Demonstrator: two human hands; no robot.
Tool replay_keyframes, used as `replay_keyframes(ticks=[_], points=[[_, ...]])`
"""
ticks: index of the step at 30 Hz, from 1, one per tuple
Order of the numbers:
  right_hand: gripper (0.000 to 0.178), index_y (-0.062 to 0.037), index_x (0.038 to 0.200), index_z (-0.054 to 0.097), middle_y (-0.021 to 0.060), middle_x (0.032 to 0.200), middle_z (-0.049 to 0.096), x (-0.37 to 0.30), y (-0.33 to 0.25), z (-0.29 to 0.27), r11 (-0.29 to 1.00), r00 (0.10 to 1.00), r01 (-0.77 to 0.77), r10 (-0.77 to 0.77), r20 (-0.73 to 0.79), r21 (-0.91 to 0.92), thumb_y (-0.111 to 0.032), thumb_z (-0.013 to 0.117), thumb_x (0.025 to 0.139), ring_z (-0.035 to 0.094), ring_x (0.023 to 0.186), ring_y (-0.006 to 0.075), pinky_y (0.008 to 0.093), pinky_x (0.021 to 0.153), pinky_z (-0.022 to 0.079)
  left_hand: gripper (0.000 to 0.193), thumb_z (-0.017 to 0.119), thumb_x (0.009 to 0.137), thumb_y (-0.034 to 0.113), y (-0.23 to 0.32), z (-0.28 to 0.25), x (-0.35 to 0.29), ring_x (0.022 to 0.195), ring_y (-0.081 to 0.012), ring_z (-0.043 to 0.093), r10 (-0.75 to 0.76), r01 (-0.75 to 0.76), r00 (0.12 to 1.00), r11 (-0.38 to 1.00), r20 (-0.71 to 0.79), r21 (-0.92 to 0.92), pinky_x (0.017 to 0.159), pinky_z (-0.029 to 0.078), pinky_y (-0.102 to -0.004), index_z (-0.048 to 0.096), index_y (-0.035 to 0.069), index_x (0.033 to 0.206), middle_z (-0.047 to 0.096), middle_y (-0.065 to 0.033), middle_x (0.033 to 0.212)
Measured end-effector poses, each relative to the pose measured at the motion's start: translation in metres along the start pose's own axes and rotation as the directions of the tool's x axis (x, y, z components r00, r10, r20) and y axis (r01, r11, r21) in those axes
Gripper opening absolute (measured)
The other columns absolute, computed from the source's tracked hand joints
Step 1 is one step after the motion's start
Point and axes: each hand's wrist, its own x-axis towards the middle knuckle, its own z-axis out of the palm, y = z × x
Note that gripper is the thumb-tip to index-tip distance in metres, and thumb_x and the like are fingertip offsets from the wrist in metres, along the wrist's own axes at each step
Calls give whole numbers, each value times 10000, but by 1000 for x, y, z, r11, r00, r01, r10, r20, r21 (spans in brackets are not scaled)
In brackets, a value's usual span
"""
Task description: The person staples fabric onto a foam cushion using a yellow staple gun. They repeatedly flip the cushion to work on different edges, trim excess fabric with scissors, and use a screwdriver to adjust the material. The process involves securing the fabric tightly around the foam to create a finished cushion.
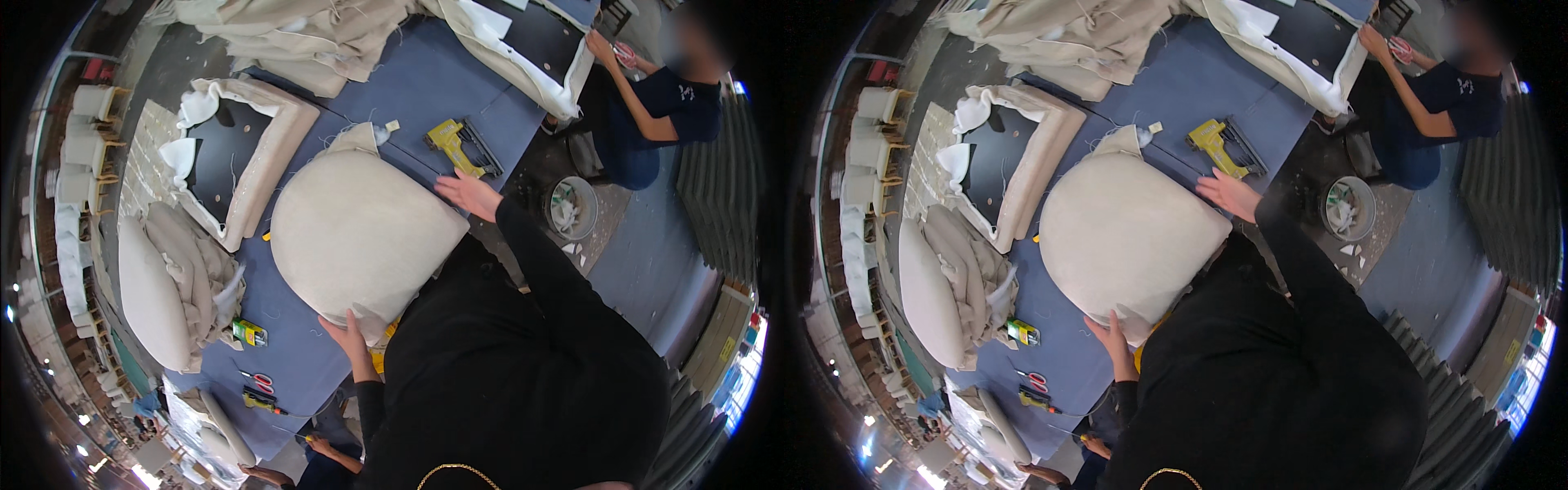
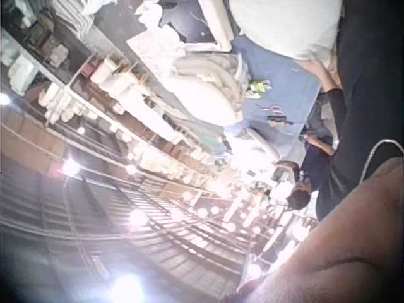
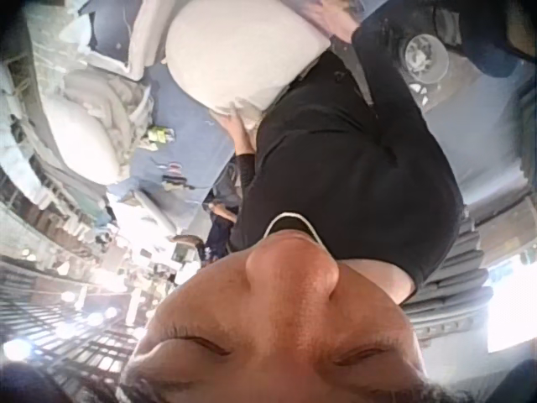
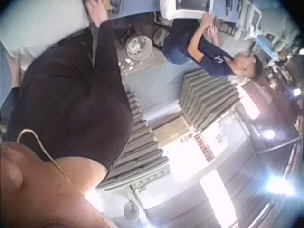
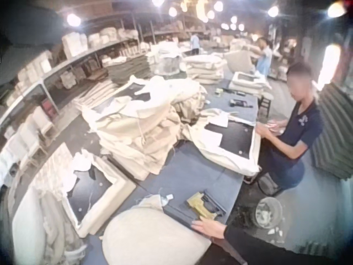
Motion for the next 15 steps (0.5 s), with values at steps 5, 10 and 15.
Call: replay_keyframes(ticks=[5,10,15], points=[[964,16,1831,122,179,1926,163,5,24,-5,990,1000,-29,28,7,137,-679,337,1199,192,1777,230,380,1437,124,1231,817,1080,327,15,15,23,1764,-352,120,-183,185,983,973,23,-141,1419,130,-505,-126,112,1842,35,-160,1930],[1004,-5,1835,156,154,1936,134,83,2,0,998,994,-38,44,104,-59,-715,398,1168,145,1787,242,387,1440,119,1205,781,1105,239,19,19,22,1768,-336,104,-240,235,971,963,-21,-130,1419,150,-501,-168,114,1836,-31,-151,1932],[1088,-20,1836,164,150,1936,140,89,0,-6,980,981,-151,165,102,-133,-796,433,1122,123,1790,277,422,1445,115,1171,767,1114,253,22,19,18,1767,-342,105,-205,205,979,965,18,-163,1415,162,-501,-140,139,1847,-20,-153,1931]])
